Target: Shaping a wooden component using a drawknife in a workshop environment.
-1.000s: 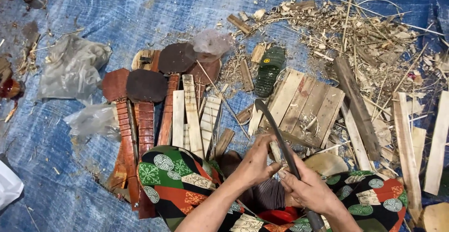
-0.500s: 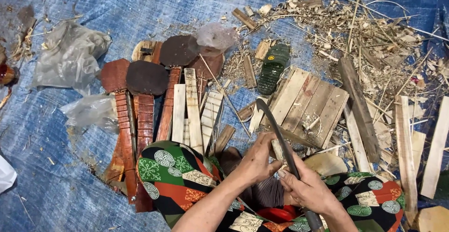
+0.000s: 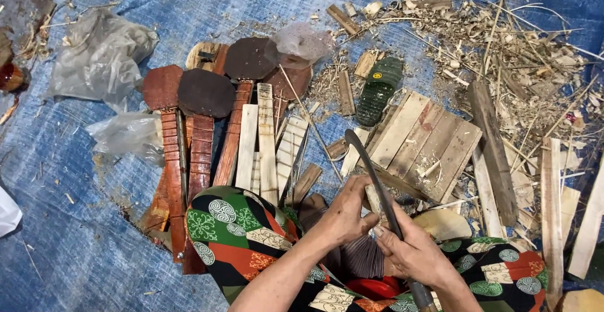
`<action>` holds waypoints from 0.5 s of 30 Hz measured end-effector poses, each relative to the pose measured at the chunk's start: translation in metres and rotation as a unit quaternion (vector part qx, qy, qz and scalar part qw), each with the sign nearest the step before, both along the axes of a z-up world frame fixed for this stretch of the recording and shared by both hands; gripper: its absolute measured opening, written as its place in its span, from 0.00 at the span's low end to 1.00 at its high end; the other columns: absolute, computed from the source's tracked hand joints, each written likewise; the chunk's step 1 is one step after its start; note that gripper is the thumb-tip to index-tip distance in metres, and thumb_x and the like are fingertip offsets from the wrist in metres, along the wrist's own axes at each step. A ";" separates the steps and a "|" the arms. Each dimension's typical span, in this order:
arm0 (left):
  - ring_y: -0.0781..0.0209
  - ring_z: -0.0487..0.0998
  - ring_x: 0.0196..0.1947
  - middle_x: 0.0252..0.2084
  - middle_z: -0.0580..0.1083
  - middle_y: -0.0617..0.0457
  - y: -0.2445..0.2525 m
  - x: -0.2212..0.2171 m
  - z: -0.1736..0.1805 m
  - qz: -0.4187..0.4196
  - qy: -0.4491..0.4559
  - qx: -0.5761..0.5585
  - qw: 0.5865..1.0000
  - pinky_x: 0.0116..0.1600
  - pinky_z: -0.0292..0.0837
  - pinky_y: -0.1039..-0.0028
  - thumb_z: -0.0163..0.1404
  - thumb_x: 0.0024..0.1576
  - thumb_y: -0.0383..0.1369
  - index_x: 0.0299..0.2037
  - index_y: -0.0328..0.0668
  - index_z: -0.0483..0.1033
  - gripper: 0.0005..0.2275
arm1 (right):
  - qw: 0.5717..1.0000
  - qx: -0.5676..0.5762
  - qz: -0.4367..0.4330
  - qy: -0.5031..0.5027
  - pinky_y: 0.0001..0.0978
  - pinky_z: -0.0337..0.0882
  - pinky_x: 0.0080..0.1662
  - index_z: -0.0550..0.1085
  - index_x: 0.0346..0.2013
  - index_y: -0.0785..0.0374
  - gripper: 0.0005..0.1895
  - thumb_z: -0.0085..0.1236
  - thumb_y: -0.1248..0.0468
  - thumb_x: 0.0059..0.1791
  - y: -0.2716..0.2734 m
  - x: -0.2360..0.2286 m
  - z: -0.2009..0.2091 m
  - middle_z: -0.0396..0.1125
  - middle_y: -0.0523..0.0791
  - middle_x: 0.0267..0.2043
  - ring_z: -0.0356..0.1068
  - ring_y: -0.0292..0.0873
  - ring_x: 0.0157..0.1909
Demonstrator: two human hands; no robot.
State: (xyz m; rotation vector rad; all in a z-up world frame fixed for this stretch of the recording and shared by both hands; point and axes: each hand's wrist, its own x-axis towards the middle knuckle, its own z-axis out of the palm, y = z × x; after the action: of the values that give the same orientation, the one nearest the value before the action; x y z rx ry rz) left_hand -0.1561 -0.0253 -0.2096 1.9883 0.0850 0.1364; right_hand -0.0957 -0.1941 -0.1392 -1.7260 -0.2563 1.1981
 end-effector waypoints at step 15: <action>0.49 0.75 0.45 0.46 0.68 0.43 0.010 -0.003 0.000 0.026 -0.017 -0.019 0.999 0.53 0.78 0.60 0.59 0.46 0.24 0.56 0.31 0.64 0.26 | 0.999 0.027 0.007 0.025 0.28 0.48 0.14 0.50 0.76 0.42 0.42 0.54 0.61 0.48 0.011 0.003 -0.011 0.63 0.44 0.16 0.54 0.37 0.11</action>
State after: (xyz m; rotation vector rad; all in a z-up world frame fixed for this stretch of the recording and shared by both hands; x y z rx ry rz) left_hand -0.1590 -0.0157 -0.2095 1.9464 0.1157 0.2015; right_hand -0.0932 -0.1835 -0.1504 -1.6479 -0.2674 1.2324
